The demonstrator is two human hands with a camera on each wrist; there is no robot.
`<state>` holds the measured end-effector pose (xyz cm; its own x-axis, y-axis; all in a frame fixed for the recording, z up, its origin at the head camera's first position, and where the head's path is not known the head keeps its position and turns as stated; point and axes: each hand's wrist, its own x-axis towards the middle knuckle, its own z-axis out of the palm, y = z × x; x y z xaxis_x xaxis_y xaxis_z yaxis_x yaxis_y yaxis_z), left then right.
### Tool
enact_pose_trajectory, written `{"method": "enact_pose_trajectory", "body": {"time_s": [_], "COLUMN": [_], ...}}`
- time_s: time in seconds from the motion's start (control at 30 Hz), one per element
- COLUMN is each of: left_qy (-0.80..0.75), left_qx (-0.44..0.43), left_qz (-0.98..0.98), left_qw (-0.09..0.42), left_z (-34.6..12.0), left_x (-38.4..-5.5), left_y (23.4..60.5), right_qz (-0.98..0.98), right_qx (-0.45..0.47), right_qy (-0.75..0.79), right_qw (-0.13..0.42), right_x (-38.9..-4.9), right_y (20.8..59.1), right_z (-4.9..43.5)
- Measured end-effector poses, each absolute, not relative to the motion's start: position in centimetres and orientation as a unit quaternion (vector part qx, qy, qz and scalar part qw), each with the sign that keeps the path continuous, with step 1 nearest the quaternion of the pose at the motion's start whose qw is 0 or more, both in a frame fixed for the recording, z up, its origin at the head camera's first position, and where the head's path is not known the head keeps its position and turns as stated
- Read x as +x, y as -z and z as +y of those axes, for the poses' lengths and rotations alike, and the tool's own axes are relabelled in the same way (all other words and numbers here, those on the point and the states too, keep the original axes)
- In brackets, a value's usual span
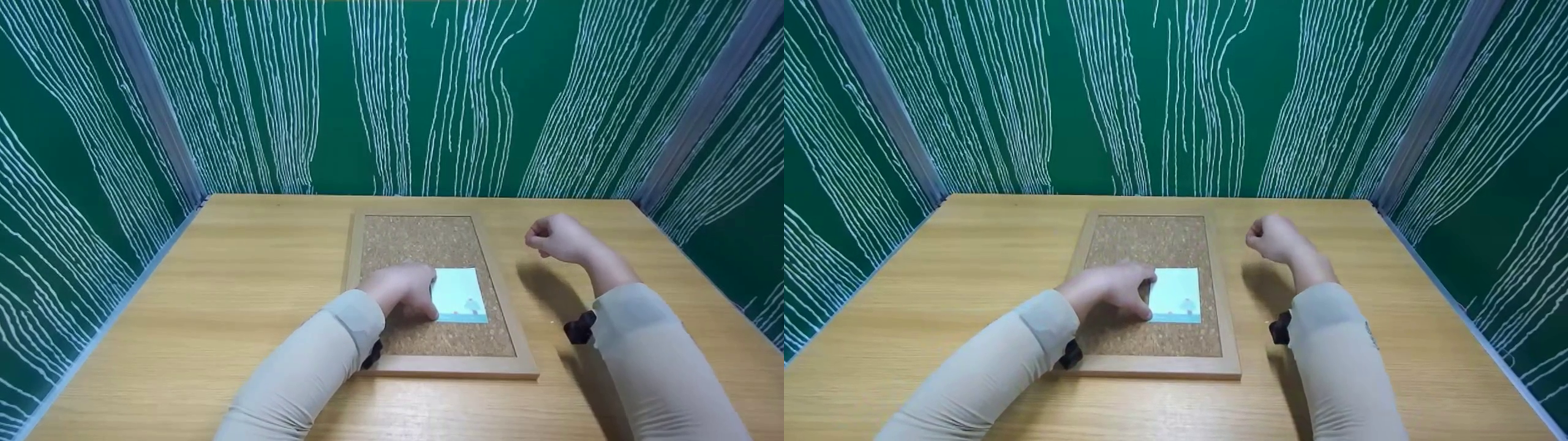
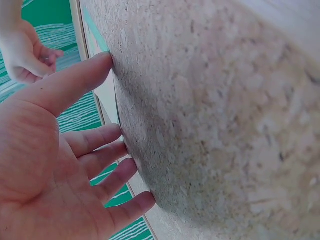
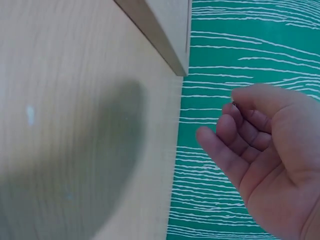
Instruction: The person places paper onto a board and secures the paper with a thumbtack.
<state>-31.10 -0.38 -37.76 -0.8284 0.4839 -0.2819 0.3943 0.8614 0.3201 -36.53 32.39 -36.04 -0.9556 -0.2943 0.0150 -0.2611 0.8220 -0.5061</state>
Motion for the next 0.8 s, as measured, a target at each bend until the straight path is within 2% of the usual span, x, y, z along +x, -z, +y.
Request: {"method": "enact_pose_trajectory", "body": {"time_s": [0.53, 0.8], "left_qy": [-0.119, -0.112], "left_qx": [0.231, 0.229], "left_qz": [0.949, 0.95], "left_qw": [0.18, 0.178], "left_z": [-0.4, -0.4], "left_x": [-31.1, -30.9], "left_y": [37.8, 37.6], "right_qz": [0.96, 0.955], "right_qx": [-0.2, -0.218], "right_qy": [0.17, 0.125], "right_qw": [0.093, 0.156], "right_x": [-36.3, -36.2], "right_y": [36.0, 36.9], "right_z": [31.8, 31.8]}}
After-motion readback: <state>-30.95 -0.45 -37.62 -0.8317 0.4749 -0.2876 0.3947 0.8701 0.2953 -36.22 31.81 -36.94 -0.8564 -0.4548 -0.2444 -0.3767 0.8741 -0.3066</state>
